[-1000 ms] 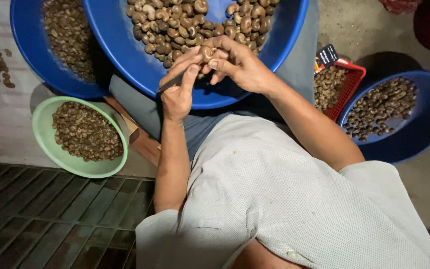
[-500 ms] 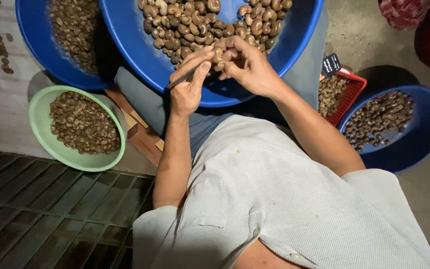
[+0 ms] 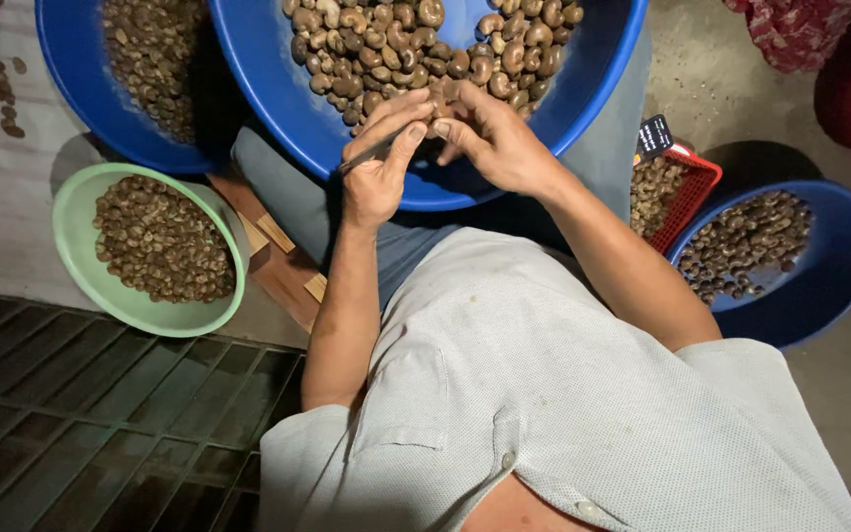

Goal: Shelling cashew nuts using a small hand tool and sorting them into different containers

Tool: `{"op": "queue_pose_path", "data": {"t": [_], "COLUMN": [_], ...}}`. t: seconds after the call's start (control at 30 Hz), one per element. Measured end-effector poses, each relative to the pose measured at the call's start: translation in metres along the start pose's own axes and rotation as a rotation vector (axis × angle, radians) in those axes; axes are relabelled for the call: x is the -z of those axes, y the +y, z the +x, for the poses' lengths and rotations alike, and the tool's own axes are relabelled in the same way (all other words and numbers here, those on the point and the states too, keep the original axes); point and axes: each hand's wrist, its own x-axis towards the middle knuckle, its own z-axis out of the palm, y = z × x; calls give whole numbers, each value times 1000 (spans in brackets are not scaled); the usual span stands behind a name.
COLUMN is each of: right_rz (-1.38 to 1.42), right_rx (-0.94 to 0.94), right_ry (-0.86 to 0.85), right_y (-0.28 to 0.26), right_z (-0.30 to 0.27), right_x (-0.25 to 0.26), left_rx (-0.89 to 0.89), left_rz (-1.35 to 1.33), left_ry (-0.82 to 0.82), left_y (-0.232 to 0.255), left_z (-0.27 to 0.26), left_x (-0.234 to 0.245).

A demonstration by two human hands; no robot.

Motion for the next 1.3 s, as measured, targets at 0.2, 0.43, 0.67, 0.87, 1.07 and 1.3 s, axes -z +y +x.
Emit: {"op": "queue_pose_path", "data": {"t": [0.2, 0.43, 0.67, 0.87, 1.07, 1.3], "right_rz": [140, 231, 255, 238, 168, 140], "right_rx": [-18, 30, 13, -5, -48, 15], "right_ry": [-92, -88, -15, 9, 40, 135], "right_y": [-3, 1, 9, 7, 4, -2], "right_z": [-1, 0, 0, 0, 1, -5], "right_x": [5, 2, 0, 1, 1, 4], "left_rx": [-12, -3, -19, 3, -27, 55], "left_rz": [-30, -21, -41, -34, -12, -12], "left_ry": [31, -7, 59, 52, 49, 131], "left_y": [-5, -1, -3, -3, -2, -5], "left_z": [-2, -1, -3, -4, -3, -7], "left_x": [-1, -1, -4, -4, -4, -9]}}
